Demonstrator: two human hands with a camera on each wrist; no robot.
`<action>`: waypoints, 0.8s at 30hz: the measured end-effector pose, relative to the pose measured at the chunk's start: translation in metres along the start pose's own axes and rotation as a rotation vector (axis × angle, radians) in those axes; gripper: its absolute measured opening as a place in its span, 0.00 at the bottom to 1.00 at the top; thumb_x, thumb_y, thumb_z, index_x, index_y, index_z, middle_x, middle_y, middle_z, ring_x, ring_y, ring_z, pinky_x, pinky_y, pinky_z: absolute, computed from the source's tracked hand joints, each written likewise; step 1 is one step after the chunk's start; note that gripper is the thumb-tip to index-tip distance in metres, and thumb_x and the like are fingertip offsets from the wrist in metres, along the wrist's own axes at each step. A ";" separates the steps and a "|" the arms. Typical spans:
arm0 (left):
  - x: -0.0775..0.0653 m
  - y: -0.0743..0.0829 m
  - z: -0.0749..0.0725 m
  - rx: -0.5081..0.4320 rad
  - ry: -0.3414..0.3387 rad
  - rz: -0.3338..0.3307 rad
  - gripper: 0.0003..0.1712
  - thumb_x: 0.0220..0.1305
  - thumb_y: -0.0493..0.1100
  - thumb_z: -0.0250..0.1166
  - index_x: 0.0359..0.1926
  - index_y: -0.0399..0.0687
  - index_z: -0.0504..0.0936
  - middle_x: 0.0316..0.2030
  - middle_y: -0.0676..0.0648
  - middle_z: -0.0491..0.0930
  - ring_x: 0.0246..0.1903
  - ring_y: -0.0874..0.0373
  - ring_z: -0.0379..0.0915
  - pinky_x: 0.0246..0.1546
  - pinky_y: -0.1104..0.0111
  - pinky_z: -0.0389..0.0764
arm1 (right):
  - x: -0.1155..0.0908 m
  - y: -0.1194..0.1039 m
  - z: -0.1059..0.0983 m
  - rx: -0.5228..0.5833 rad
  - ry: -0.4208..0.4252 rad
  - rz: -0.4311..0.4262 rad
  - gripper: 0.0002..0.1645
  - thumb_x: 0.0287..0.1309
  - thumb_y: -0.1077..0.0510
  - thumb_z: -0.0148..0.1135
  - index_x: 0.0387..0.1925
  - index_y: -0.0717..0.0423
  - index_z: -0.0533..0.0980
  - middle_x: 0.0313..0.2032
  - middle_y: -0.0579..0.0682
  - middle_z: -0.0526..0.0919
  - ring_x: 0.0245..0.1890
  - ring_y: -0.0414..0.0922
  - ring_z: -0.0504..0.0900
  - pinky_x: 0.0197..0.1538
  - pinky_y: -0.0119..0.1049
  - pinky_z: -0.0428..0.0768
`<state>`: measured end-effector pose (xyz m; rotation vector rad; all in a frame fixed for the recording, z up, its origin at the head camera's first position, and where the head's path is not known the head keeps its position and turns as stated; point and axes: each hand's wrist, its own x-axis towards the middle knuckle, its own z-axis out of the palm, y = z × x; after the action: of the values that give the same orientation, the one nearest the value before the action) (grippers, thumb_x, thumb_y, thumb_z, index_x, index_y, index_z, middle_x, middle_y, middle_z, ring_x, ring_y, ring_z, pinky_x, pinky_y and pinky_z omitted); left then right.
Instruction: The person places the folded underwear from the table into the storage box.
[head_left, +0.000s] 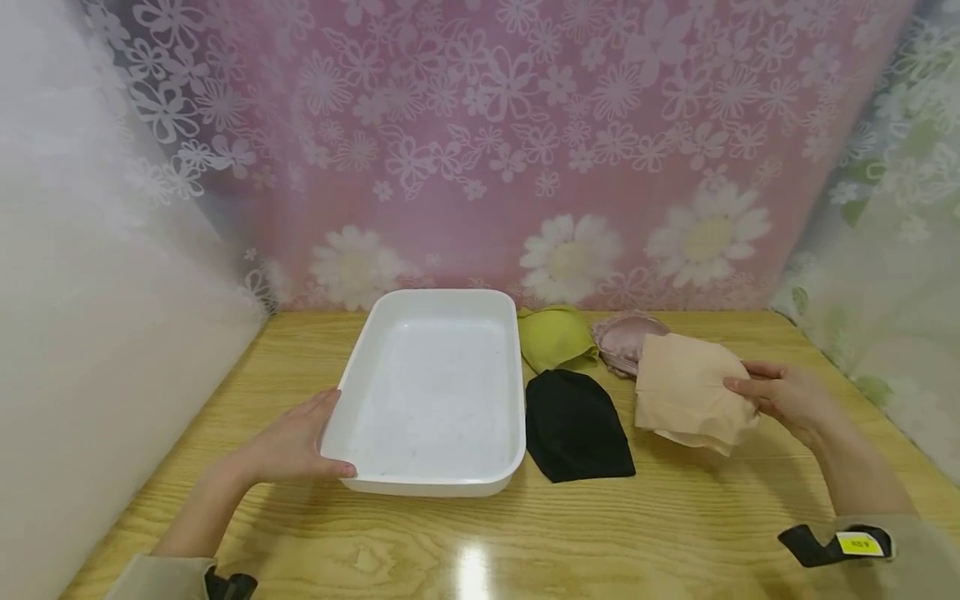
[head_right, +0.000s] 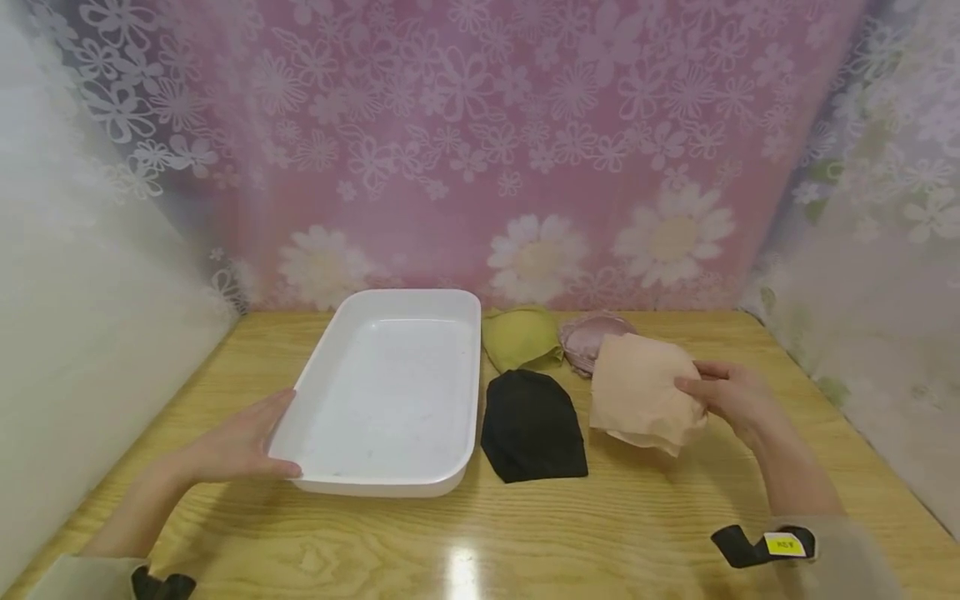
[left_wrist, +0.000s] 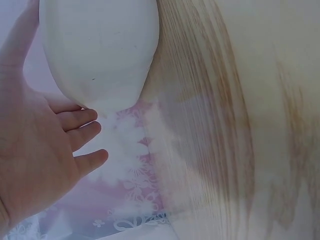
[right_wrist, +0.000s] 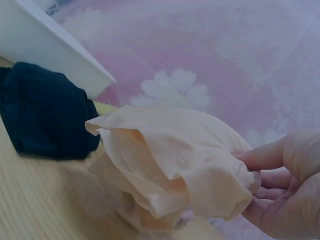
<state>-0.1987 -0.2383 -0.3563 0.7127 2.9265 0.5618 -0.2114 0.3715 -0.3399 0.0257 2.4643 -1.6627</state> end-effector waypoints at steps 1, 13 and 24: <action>0.000 0.000 -0.001 0.002 0.000 0.001 0.66 0.44 0.66 0.69 0.65 0.21 0.50 0.64 0.25 0.53 0.63 0.31 0.49 0.58 0.40 0.56 | 0.002 -0.005 0.002 0.003 0.001 -0.001 0.46 0.64 0.54 0.55 0.66 0.77 0.41 0.38 0.25 0.70 0.37 0.25 0.74 0.39 0.25 0.76; 0.001 0.000 -0.004 -0.007 -0.011 0.006 0.66 0.43 0.67 0.69 0.65 0.21 0.50 0.64 0.25 0.53 0.64 0.31 0.49 0.59 0.41 0.56 | 0.037 -0.071 0.053 0.127 0.005 -0.044 0.47 0.61 0.52 0.58 0.69 0.69 0.44 0.52 0.45 0.69 0.38 0.26 0.75 0.43 0.23 0.75; -0.003 -0.001 -0.002 -0.017 -0.008 -0.008 0.66 0.43 0.67 0.68 0.66 0.22 0.50 0.65 0.26 0.52 0.64 0.32 0.48 0.60 0.42 0.56 | 0.079 -0.127 0.124 0.286 0.062 -0.006 0.44 0.57 0.56 0.63 0.69 0.64 0.52 0.64 0.59 0.59 0.43 0.35 0.74 0.44 0.24 0.76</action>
<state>-0.1968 -0.2407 -0.3544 0.6988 2.9119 0.5814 -0.2870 0.2023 -0.2799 0.1065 2.2473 -2.0318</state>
